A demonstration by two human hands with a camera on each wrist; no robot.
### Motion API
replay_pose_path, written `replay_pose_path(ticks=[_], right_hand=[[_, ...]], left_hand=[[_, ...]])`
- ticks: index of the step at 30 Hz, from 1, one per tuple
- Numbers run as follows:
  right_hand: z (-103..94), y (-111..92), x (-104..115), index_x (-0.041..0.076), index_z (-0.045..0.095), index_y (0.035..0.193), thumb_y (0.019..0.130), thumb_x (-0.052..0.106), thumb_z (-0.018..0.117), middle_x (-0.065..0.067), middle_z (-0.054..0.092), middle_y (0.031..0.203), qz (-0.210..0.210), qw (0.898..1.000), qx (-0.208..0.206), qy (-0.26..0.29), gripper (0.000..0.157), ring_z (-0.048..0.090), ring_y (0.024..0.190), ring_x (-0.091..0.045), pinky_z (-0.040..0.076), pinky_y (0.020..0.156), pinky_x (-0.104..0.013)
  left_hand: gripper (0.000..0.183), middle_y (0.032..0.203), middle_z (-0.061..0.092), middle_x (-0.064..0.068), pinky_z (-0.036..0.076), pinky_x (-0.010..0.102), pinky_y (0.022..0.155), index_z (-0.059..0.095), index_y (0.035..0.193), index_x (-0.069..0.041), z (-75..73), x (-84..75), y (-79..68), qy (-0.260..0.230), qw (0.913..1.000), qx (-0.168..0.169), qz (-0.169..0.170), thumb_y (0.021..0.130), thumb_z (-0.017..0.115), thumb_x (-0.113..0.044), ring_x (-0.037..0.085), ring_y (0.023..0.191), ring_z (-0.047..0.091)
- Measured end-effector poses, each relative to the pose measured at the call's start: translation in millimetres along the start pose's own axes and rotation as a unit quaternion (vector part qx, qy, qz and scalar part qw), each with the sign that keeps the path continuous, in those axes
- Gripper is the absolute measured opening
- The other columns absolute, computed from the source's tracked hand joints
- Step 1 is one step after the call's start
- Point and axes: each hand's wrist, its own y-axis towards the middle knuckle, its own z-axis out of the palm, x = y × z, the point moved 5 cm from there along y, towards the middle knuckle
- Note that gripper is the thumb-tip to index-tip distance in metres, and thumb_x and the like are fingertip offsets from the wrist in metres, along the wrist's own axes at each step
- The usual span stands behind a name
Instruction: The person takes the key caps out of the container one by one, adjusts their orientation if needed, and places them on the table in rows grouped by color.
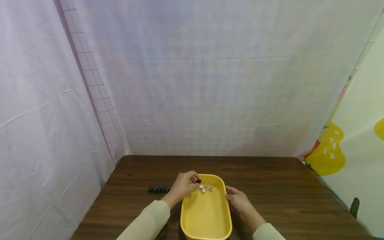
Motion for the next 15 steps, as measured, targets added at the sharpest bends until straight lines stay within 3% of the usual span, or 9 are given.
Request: replay_pose_path(ticks=[12, 15], right_hand=[[-0.5, 1.3, -0.9, -0.008, 0.047, 0.141, 0.094, 0.004, 0.057, -0.014, 0.070, 0.089, 0.002, 1.000, -0.007, -0.009, 0.049, 0.068, 0.075, -0.025, 0.056, 0.066, -0.038], [-0.5, 1.5, -0.8, -0.008, 0.047, 0.141, 0.094, 0.003, 0.057, -0.015, 0.071, 0.091, 0.001, 1.000, -0.007, -0.007, 0.049, 0.068, 0.076, -0.025, 0.057, 0.066, -0.039]], left_hand=[[0.021, 0.082, 0.062, -0.002, 0.048, 0.027, 0.056, 0.068, 0.109, -0.009, -0.1, 0.6, -1.9, -0.022, 0.9994, 0.011, -0.026, 0.089, 0.073, -0.010, 0.008, 0.061, 0.055], [0.017, 0.083, 0.062, -0.003, 0.049, 0.027, 0.057, 0.067, 0.108, -0.012, -0.1, 1.8, -2.4, -0.035, 0.9987, 0.007, -0.036, 0.093, 0.071, -0.017, 0.009, 0.064, 0.056]])
